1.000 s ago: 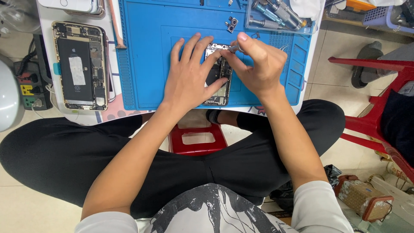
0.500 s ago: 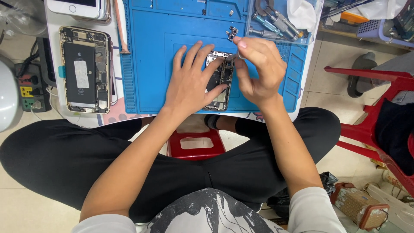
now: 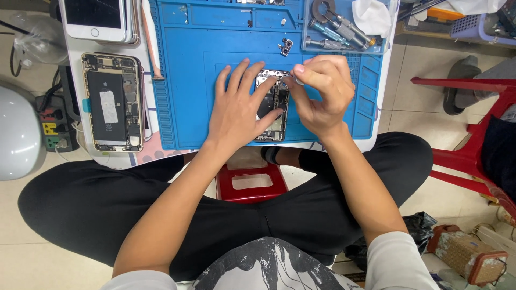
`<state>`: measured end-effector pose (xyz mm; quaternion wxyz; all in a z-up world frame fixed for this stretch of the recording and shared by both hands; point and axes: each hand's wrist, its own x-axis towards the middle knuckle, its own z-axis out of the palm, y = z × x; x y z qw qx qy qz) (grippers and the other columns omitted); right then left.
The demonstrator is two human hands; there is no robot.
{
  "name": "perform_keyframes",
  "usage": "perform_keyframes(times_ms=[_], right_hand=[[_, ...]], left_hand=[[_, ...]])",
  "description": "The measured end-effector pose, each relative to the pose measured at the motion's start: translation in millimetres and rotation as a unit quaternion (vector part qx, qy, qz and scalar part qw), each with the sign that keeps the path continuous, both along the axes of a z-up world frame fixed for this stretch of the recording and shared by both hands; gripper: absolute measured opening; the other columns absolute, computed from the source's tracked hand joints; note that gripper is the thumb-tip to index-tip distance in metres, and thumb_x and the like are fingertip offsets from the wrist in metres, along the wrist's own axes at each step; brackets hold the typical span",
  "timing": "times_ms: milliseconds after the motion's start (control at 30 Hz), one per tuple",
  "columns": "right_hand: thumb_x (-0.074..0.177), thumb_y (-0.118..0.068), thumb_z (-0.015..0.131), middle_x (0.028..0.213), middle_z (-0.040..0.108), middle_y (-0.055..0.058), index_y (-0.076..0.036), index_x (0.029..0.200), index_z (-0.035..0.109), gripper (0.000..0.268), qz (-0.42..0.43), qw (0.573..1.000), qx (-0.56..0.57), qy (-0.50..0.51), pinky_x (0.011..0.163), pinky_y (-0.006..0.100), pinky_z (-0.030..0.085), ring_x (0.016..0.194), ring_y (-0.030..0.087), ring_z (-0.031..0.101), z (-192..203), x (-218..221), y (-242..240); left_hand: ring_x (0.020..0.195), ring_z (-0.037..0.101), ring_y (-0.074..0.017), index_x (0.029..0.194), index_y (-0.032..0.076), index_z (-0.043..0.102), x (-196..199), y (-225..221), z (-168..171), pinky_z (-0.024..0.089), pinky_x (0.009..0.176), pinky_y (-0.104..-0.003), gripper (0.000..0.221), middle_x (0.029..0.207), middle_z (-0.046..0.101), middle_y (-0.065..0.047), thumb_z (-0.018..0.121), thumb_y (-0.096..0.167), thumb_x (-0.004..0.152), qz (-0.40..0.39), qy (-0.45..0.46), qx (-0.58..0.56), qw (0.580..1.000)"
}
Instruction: The person disassembles a smartphone on a blue work mat, using tweezers and a screwdriver to remove screws and internal components. They place small parts on the mat and continue to manipulate the phone's internal structure.
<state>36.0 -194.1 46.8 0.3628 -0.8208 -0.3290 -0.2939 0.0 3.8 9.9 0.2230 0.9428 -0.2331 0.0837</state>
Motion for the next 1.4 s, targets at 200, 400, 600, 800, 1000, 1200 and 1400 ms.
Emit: perform_keyframes(times_ms=[200,400,600,800,1000,1200,1400], right_hand=[[0.101,-0.002,0.075,0.094,0.080,0.004,-0.008,0.120,0.075,0.020,-0.007,0.999,0.044,-0.003,0.086,0.039,0.061,0.097,0.030,0.072,2,1,11],[0.091,-0.003,0.088,0.080,0.072,-0.001,-0.012,0.113,0.078,0.026,-0.027,0.998,0.032,-0.040,0.077,0.035,0.060,0.084,0.023,0.066,-10,2,2],[0.096,0.000,0.081,0.093,0.079,0.004,-0.009,0.119,0.074,0.025,-0.005,0.999,0.047,-0.004,0.085,0.039,0.061,0.096,0.029,0.072,-2,2,9],[0.089,0.002,0.088,0.080,0.073,0.000,-0.010,0.113,0.076,0.030,-0.026,0.998,0.045,-0.035,0.076,0.036,0.060,0.083,0.025,0.070,-10,-1,4],[0.096,0.003,0.080,0.092,0.080,0.003,-0.010,0.117,0.075,0.026,-0.010,0.999,0.048,-0.001,0.081,0.039,0.063,0.093,0.029,0.073,2,-2,16],[0.089,0.002,0.088,0.077,0.073,-0.001,-0.012,0.110,0.082,0.026,-0.025,0.998,0.033,-0.045,0.070,0.036,0.061,0.078,0.023,0.067,-15,0,5],[0.101,-0.004,0.075,0.104,0.081,0.003,-0.012,0.123,0.072,0.023,-0.001,0.999,0.042,0.019,0.088,0.039,0.061,0.103,0.029,0.071,4,-1,14]], left_hand=[[0.144,0.045,-0.0400,0.135,0.015,0.071,0,-3,-14,0.026,0.118,-0.065,0.060,0.147,0.054,-0.015,0.082,0.054,0.091,0.000,-0.001,-0.051,0.999],[0.143,0.047,-0.0396,0.134,0.015,0.071,0,-3,-17,0.027,0.118,-0.065,0.061,0.146,0.056,-0.014,0.086,0.051,0.087,0.003,-0.010,-0.057,0.998],[0.143,0.047,-0.0391,0.133,0.016,0.072,0,-3,-17,0.028,0.117,-0.065,0.060,0.146,0.056,-0.015,0.082,0.053,0.088,0.003,-0.009,-0.047,0.999],[0.142,0.048,-0.0396,0.136,0.016,0.071,0,-3,-14,0.029,0.117,-0.065,0.061,0.146,0.057,-0.015,0.082,0.054,0.088,0.002,-0.004,-0.043,0.999],[0.143,0.046,-0.0413,0.136,0.015,0.070,-1,-5,-8,0.028,0.117,-0.066,0.062,0.147,0.055,-0.016,0.084,0.051,0.088,0.002,0.004,-0.052,0.999],[0.143,0.047,-0.0400,0.137,0.016,0.068,-1,-4,-8,0.029,0.117,-0.065,0.063,0.147,0.055,-0.014,0.082,0.055,0.089,0.004,0.008,-0.040,0.999],[0.143,0.048,-0.0391,0.135,0.016,0.069,0,-5,-17,0.029,0.118,-0.065,0.064,0.146,0.056,-0.014,0.084,0.054,0.086,0.010,-0.011,-0.039,0.999]])
